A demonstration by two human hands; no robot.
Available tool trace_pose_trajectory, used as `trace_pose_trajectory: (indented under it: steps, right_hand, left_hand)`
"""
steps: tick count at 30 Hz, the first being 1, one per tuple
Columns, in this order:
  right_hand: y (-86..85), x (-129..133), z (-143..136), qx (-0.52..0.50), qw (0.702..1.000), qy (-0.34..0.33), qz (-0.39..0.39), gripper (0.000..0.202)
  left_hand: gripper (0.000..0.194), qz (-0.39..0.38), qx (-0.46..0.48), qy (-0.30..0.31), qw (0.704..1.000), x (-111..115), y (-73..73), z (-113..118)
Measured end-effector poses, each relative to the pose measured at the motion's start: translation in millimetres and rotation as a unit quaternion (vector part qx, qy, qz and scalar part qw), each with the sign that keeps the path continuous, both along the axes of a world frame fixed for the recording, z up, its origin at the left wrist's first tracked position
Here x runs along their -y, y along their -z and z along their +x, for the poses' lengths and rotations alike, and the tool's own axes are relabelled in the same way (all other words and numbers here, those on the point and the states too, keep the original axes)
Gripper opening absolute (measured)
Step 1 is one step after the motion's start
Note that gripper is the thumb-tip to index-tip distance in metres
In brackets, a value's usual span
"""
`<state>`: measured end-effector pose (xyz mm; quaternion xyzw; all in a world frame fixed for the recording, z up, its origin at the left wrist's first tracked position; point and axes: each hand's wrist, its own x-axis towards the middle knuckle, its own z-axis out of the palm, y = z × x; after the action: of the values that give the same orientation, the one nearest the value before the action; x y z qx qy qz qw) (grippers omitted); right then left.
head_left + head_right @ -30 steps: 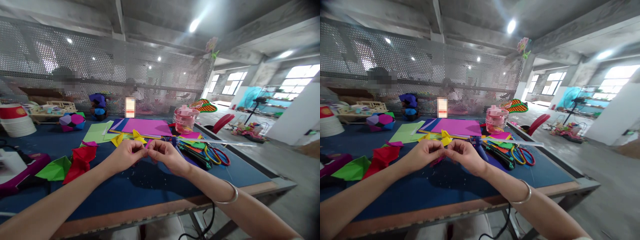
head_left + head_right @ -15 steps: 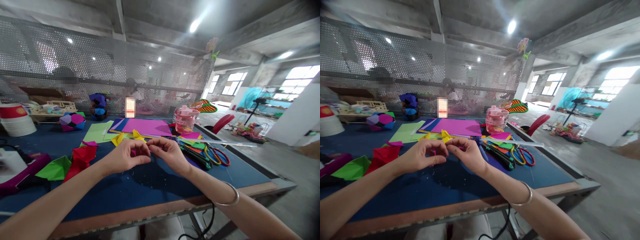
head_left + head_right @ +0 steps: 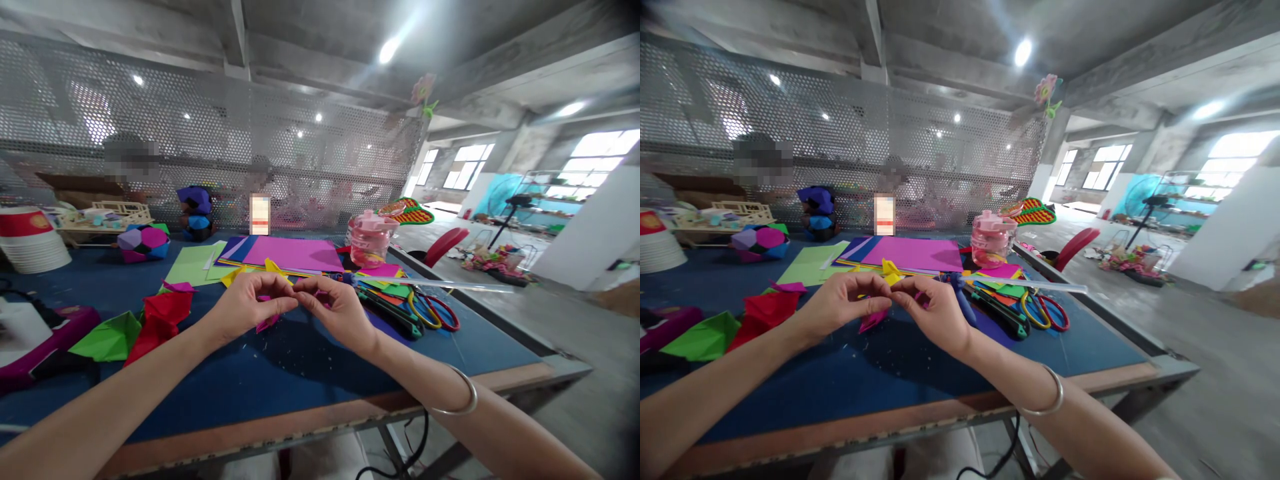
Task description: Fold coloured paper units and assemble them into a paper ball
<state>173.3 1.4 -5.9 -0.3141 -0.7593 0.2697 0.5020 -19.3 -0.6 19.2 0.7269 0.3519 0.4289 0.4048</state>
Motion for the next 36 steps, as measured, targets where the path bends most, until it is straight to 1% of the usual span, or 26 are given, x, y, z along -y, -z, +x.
trace_pose_trajectory:
  steps: [3, 6, 8, 10, 14, 19, 22, 28, 33, 36]
  right_hand:
    - [-3.4, 3.9, -0.2, 0.045, 0.998, 0.022, 0.048, 0.018]
    - [-6.1, 6.5, -0.9, 0.064, 0.996, 0.025, 0.053, 0.018]
    - [-6.7, 6.6, -1.1, 0.066, 0.997, 0.021, 0.027, 0.020]
    - [-6.5, 5.8, -1.3, 0.063, 0.998, 0.008, -0.007, 0.024]
    - [-6.5, 4.1, -2.5, 0.035, 0.996, -0.040, -0.076, 0.031]
    - [-8.3, 2.6, -3.0, -0.019, 0.982, -0.106, -0.154, 0.038]
    - [-8.0, -0.3, -1.5, -0.033, 0.975, -0.114, -0.186, 0.042]
    - [-7.9, -2.7, -1.1, -0.025, 0.981, -0.093, -0.171, 0.039]
    - [-5.1, -3.3, -1.6, -0.015, 0.986, -0.077, -0.144, 0.034]
    - [-2.5, -4.1, -0.2, 0.017, 0.992, -0.056, -0.108, 0.027]
  left_hand:
    - [0.031, 0.000, 0.003, -0.009, 1.000, -1.7, 2.6, 0.9]
    - [0.035, 0.005, -0.004, -0.020, 1.000, -2.5, 4.2, 1.1]
    - [0.035, 0.009, -0.008, -0.020, 1.000, -1.6, 2.9, 0.9]
    - [0.035, -0.007, -0.009, -0.010, 1.000, -0.1, 0.4, 0.6]
    - [0.039, -0.080, 0.014, 0.036, 0.996, 2.6, -2.9, -0.5]
    - [0.043, -0.160, 0.076, 0.108, 0.978, 2.3, -4.1, -6.2]
    - [0.045, -0.177, 0.091, 0.115, 0.973, 0.3, -6.6, -9.9]
    - [0.040, -0.161, 0.067, 0.086, 0.981, -1.5, -8.2, -10.5]
    - [0.035, -0.166, 0.050, 0.103, 0.979, -3.7, -5.4, -12.6]
    - [0.032, -0.166, 0.051, 0.111, 0.978, -4.9, -4.0, -14.5]
